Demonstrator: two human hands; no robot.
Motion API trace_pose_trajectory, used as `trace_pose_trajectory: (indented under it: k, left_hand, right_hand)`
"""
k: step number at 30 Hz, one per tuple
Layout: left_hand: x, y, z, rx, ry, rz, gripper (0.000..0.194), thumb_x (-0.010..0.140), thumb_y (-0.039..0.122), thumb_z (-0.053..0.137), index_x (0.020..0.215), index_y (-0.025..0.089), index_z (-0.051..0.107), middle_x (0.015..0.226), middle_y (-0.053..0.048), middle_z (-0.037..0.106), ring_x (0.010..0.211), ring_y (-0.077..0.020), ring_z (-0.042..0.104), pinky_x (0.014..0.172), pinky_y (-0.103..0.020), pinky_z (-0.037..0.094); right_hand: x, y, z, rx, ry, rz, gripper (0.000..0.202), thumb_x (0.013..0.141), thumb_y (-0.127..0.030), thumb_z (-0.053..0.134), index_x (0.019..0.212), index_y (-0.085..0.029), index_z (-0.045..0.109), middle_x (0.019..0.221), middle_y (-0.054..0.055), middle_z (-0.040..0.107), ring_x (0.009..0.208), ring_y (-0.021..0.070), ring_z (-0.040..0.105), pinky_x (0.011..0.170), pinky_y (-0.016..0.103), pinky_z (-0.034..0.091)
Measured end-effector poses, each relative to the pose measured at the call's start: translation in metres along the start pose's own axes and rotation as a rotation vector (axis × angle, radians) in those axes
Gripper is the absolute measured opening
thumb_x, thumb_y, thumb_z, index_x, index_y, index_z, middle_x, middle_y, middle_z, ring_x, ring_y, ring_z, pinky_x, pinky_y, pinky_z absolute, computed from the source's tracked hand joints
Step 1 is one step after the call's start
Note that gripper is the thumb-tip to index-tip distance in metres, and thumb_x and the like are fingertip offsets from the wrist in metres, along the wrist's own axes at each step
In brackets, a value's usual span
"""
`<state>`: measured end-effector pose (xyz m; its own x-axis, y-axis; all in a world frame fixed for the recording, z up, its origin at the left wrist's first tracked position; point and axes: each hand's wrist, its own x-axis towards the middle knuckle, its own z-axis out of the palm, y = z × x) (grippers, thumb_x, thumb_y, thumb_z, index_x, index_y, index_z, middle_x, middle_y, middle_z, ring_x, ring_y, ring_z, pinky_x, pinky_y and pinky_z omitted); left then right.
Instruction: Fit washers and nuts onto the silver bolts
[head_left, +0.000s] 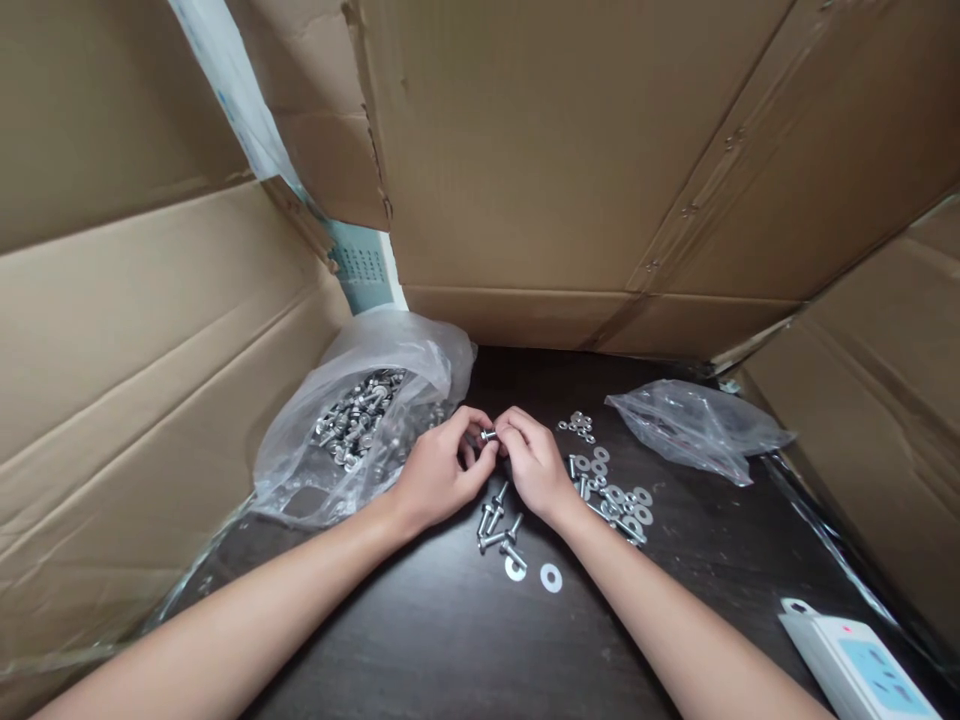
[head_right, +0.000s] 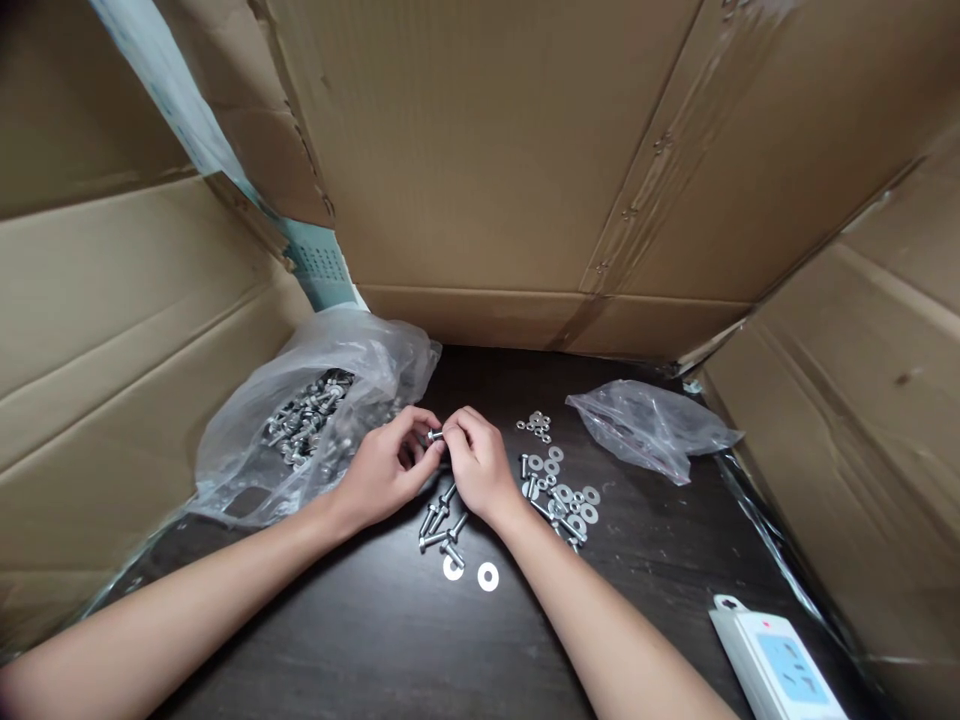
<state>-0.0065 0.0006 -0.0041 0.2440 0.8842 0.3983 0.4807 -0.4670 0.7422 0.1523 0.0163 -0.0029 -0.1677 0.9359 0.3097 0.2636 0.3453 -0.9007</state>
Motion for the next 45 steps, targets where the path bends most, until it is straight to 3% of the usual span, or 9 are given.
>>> trace_pose_trajectory:
  k: [19,28,37,45]
  left_hand:
    - [0.001,0.002,-0.001,-0.026,0.001,-0.021,0.015,0.092,0.023,0.063,0.105,0.02,0.058,0.08,0.002,0.069,0.059,-0.0105,0.063,0.057,-0.021,0.049]
    - [0.0,0.0,0.001,-0.05,-0.022,-0.037,0.028,0.09,0.022,0.064,0.117,0.019,0.056,0.086,0.0,0.072,0.058,-0.0098,0.063,0.057,-0.022,0.051]
    - [0.002,0.002,-0.001,-0.006,-0.008,-0.03,0.008,0.091,0.02,0.06,0.098,0.02,0.055,0.084,0.0,0.07,0.059,-0.0103,0.062,0.055,-0.021,0.047]
    - [0.001,0.002,-0.002,0.027,-0.012,0.0,0.003,0.097,0.02,0.055,0.097,0.021,0.058,0.082,0.0,0.071,0.068,-0.0137,0.067,0.06,-0.022,0.048]
  right_hand:
    - [-0.001,0.001,0.001,-0.005,0.048,0.005,0.025,0.091,-0.027,0.046,0.066,-0.023,0.048,0.066,-0.001,0.049,0.066,0.0166,0.049,0.062,0.03,0.037]
    - [0.0,0.005,0.001,0.014,0.078,0.045,0.023,0.089,-0.029,0.045,0.067,-0.024,0.049,0.064,-0.001,0.049,0.063,0.0167,0.048,0.059,0.029,0.037]
    - [0.005,0.012,0.001,0.204,0.174,0.22,0.024,0.086,-0.038,0.046,0.07,-0.023,0.055,0.057,-0.003,0.049,0.053,0.0151,0.046,0.052,0.028,0.035]
    - [0.001,0.008,0.001,0.053,0.107,0.089,0.025,0.09,-0.031,0.047,0.067,-0.024,0.052,0.059,-0.002,0.048,0.06,0.0169,0.048,0.058,0.029,0.037]
